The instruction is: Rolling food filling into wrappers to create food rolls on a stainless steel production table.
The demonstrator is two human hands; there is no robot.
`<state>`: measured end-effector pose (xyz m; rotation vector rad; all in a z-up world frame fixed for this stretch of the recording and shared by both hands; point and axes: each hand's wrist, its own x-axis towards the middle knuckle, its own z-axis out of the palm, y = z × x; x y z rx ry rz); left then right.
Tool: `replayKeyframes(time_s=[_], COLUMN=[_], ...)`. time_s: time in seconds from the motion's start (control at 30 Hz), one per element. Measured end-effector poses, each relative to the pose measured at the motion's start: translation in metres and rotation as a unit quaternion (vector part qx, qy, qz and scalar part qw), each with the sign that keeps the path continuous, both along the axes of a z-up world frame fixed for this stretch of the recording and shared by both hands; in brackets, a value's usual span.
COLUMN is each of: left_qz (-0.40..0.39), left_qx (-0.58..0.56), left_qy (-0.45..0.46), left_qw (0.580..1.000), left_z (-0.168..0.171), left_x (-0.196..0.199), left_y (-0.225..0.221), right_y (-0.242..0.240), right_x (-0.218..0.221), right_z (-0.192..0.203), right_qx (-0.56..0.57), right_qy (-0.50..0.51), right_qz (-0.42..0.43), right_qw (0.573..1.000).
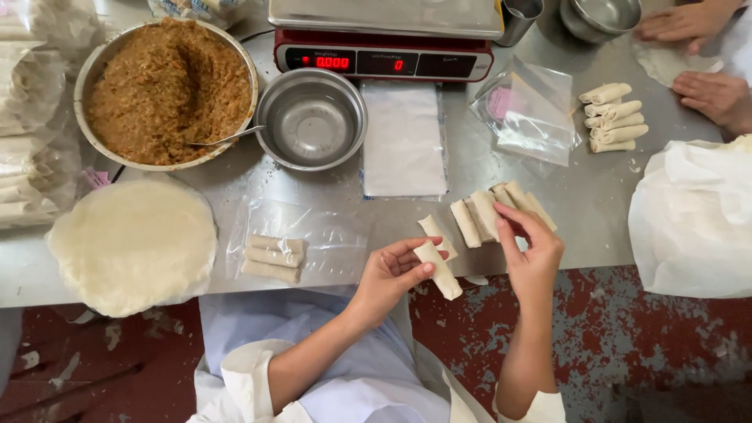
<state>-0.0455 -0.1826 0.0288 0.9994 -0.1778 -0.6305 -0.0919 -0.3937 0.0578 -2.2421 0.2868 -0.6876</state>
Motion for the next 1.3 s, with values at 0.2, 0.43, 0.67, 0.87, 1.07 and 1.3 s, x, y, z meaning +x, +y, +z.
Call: replayKeyframes(time_s=[0.2, 0.43, 0.67, 0.87, 1.07, 1.3], left_qz=[0.03, 0.068, 0.085, 0.06, 0.06, 0.144], left_qx=[0.027, 0.053, 0.09, 0.044, -0.028, -0.062], left_qy=[-0.054, -0.094, -0.103, -0.23, -0.16, -0.027], left_qw=[0.998, 0.992, 0.987, 0.97, 0.985, 0.987], left_z=[-0.012, -0.009, -0.001, 0.025, 0.025, -0.002], left_x=[0.0, 0.0, 0.0, -0.011, -0.017, -0.011], left_y=[-0.004, -0.002, -0.001, 0.003, 0.003, 0.0], right_y=[0.033, 0.076, 0.089, 0.111, 0.118, 0.053], right_x=[-0.03, -0.038, -0.04, -0.037, -0.034, -0.021], right_z=[-0.022, -0.007, -0.025, -0.035, -0.038, -0.051], right_qx=[-0.012, -0.091, -0.009, 0.114, 0.023, -0.086], right_qy=[-0.117, -0.136, -0.091, -0.121, -0.126, -0.075], right_qz=[0.059, 0.031, 0.049, -0.002, 0.02, 0.024], right_qw=[0.991, 0.986, 0.995, 0.986, 0.992, 0.993])
